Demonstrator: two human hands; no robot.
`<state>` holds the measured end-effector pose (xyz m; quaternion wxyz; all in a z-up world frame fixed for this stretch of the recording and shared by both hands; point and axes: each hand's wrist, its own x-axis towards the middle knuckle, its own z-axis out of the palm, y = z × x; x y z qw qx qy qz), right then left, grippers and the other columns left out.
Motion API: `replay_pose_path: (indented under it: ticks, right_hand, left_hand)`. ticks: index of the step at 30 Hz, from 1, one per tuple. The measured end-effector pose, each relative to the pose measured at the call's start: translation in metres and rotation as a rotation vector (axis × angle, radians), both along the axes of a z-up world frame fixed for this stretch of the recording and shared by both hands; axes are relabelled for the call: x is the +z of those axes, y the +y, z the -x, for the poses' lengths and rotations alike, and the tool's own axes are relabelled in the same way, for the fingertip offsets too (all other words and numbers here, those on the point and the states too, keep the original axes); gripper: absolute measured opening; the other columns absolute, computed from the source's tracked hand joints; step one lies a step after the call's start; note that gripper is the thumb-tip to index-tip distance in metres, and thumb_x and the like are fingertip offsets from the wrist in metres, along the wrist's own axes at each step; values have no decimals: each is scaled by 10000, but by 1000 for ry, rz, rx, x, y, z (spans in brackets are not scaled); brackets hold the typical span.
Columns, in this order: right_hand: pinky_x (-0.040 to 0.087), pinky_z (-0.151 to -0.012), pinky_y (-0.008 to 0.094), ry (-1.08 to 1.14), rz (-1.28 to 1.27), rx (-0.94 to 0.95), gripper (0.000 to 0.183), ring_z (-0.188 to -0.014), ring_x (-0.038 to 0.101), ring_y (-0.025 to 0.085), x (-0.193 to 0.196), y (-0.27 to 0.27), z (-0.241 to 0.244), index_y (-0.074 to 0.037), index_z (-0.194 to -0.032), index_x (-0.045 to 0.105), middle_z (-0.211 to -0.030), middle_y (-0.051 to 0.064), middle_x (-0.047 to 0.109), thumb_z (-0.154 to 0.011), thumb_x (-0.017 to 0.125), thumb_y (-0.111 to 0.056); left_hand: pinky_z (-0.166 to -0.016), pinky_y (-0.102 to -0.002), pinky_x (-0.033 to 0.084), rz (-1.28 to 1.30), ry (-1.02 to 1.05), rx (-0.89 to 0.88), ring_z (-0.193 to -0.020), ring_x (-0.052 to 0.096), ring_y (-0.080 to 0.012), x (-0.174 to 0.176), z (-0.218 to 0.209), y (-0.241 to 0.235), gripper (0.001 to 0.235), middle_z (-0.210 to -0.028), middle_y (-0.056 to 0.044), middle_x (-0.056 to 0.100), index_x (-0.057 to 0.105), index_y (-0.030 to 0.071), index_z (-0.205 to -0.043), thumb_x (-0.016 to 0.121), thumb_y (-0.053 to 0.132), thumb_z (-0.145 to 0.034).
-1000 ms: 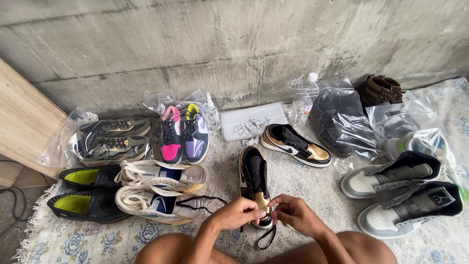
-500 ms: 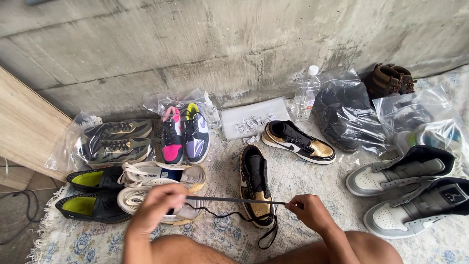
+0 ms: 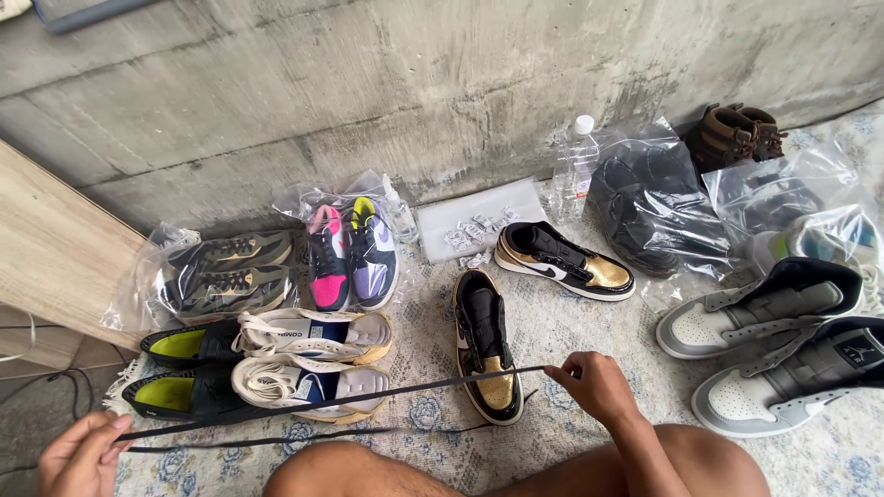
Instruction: The person sits on a rug surrounded by various shoes and picks up a pair of black and gold sneakers. They remove the laces from one shoe, inspect the interior, and then proceed to thread the laces through the eyelets of the shoe.
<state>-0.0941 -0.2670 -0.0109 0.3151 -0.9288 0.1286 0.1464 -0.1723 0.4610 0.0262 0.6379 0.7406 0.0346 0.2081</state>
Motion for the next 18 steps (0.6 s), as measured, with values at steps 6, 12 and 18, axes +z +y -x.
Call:
replay_pose_path:
  ticks: [6, 12, 18]
  right_hand:
    - [387, -451, 236, -55, -127, 73, 332, -457, 538, 99, -9, 0, 1, -97, -754, 799, -573, 10, 694, -848, 817, -415]
    - [436, -490, 242, -25, -310, 252, 179, -522, 586, 81, -14, 3, 6, -144, -994, 820, -685, -23, 741, -966, 663, -225]
    - [333, -404, 232, -73, -407, 386, 150, -417, 506, 55, -11, 15, 12, -146, -924, 880, -605, -31, 755, -904, 761, -235]
  left_hand:
    - [-559, -303, 302, -636, 198, 593, -570, 371, -191, -29, 10, -20, 300, -597, -109, 452, 652, -111, -851, 774, 77, -1051]
    - [-1081, -560, 385, -1006, 414, 430, -1233, 560, -387, -21, -32, -140, 432, -1225, -173, 678, 723, 104, -1184, 757, 316, -809]
    - [-1092, -476, 442, -760, 329, -759, -1284, 582, -267, 85, -43, -403, 381, -1357, -105, 664, 673, 137, -1262, 657, 333, -935]
